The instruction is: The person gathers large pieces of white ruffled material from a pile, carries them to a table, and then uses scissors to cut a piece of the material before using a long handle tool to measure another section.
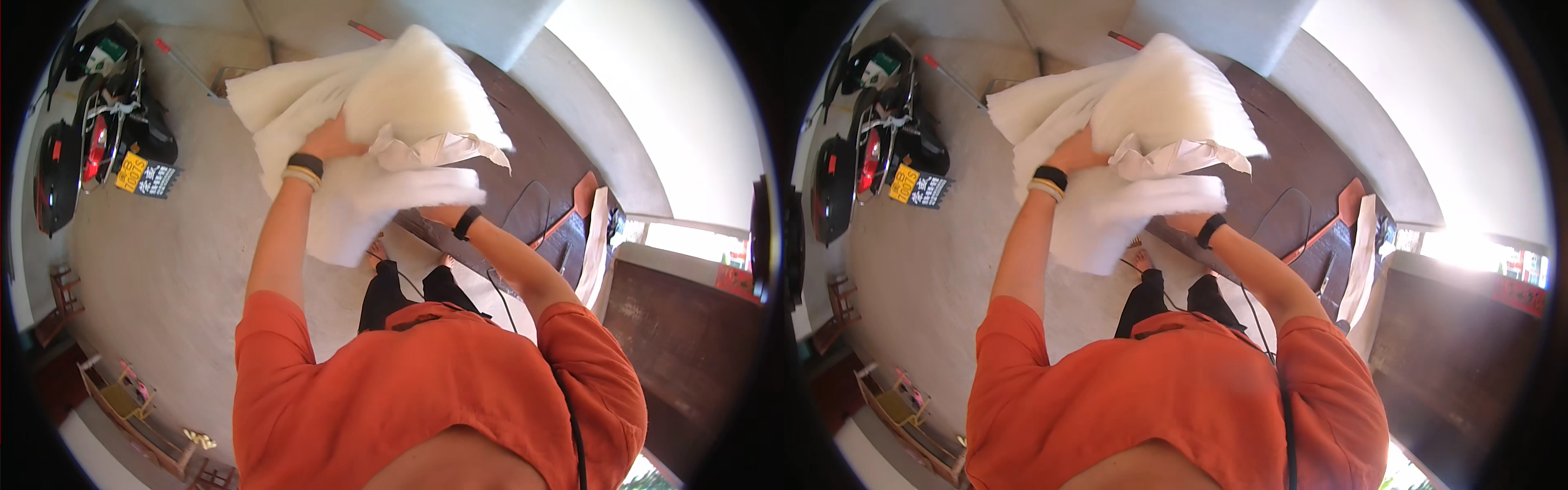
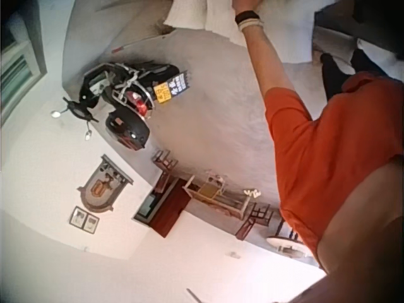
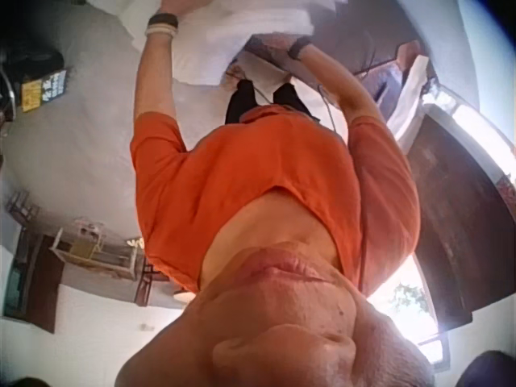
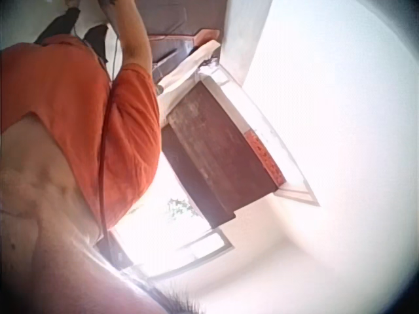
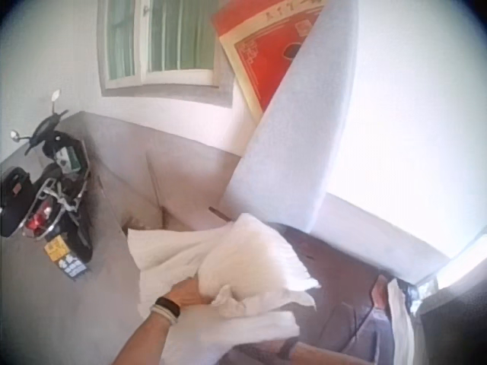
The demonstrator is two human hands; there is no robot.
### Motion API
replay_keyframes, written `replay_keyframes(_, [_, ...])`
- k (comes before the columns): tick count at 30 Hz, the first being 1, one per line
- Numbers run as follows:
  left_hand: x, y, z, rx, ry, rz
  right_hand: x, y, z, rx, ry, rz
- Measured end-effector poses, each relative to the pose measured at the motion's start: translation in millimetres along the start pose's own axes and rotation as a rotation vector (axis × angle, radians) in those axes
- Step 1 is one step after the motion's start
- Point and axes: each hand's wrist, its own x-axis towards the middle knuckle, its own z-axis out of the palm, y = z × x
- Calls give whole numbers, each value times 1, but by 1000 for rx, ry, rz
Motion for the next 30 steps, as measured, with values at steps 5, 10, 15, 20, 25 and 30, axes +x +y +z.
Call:
replay_keyframes(5, [-36, -23, 74, -359, 22, -231, -60, 6, -22, 593, -121, 271])
replay_keyframes(10, [-58, -4, 49, -601, -37, -388, -81, 28, 6, 1058, 440, 53])
replay_keyframes(15, [-55, 17, 20, -629, -88, -377, -62, -31, -19, 939, 803, -236])
replay_keyframes(20, [-55, 19, -11, -817, -51, -408, -59, -50, -32, 461, 591, -337])
replay_keyframes(25, [-72, -6, -49, -886, 36, -419, -111, -35, -59, 1076, 608, -288])
replay_keyframes(30, [-69, 0, -65, -947, 69, -357, -150, -15, -66, 920, 654, -546])
